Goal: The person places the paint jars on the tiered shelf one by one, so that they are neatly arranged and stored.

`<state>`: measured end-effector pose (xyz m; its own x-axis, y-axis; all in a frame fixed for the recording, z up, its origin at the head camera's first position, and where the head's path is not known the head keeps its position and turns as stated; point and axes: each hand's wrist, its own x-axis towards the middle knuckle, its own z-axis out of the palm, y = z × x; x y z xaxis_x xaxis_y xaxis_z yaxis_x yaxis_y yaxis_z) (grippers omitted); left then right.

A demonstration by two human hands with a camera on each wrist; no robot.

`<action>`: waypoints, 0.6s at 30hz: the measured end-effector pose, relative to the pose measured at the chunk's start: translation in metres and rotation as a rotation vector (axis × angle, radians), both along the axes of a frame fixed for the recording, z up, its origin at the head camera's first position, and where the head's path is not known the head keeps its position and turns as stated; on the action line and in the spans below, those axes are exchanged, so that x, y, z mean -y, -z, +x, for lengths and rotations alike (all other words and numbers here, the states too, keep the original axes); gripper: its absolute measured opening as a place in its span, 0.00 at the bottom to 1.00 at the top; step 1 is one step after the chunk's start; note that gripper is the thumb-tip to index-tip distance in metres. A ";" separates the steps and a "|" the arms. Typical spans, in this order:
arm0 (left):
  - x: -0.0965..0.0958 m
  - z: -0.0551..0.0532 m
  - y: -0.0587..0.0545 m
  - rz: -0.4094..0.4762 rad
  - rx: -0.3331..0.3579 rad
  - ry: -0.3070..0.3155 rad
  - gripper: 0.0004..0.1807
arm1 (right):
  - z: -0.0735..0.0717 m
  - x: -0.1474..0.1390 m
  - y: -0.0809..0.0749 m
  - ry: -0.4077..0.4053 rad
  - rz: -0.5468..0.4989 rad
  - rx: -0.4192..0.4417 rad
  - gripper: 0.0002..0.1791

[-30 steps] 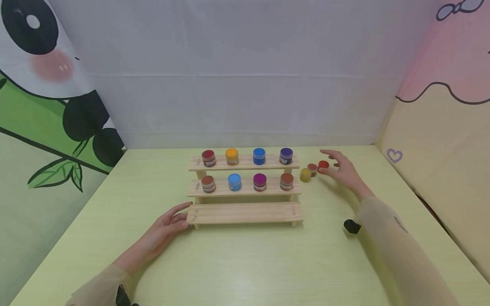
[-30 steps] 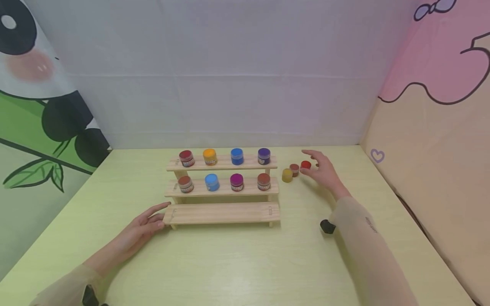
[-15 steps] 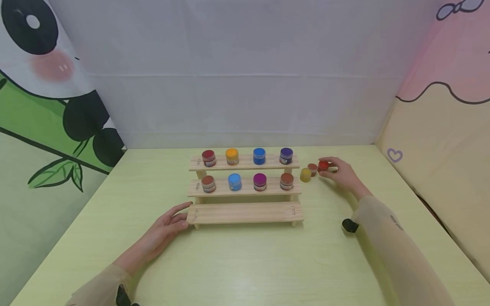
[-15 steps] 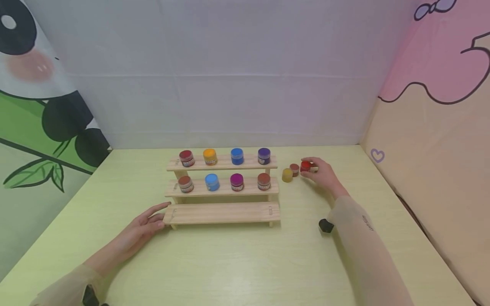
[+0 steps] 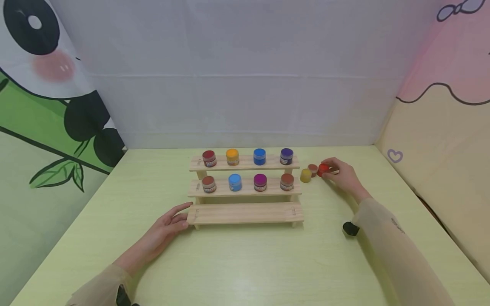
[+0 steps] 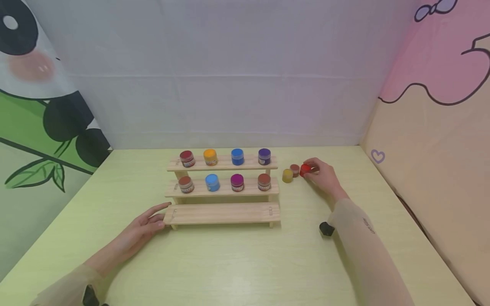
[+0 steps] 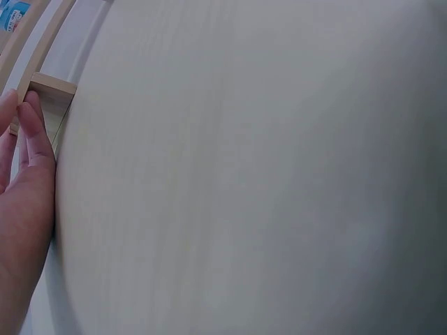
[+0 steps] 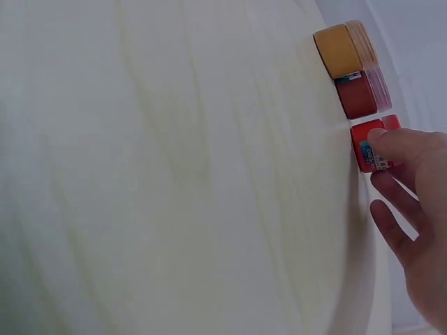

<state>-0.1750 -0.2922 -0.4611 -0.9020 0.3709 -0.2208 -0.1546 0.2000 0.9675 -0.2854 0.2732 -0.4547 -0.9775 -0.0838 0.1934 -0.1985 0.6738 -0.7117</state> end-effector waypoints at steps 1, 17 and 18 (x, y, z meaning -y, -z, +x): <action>0.000 0.000 0.000 0.003 0.001 -0.004 0.35 | 0.001 0.000 0.000 0.009 -0.001 -0.006 0.22; -0.002 0.002 -0.002 -0.002 0.004 -0.001 0.36 | 0.015 0.001 -0.010 0.038 0.008 -0.096 0.23; -0.002 0.002 -0.002 -0.002 0.005 -0.002 0.36 | 0.015 0.001 -0.011 0.034 0.008 -0.106 0.23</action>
<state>-0.1731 -0.2906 -0.4588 -0.9015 0.3688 -0.2263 -0.1600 0.2020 0.9662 -0.2701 0.2719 -0.4435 -0.9539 -0.0529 0.2953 -0.2495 0.6869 -0.6826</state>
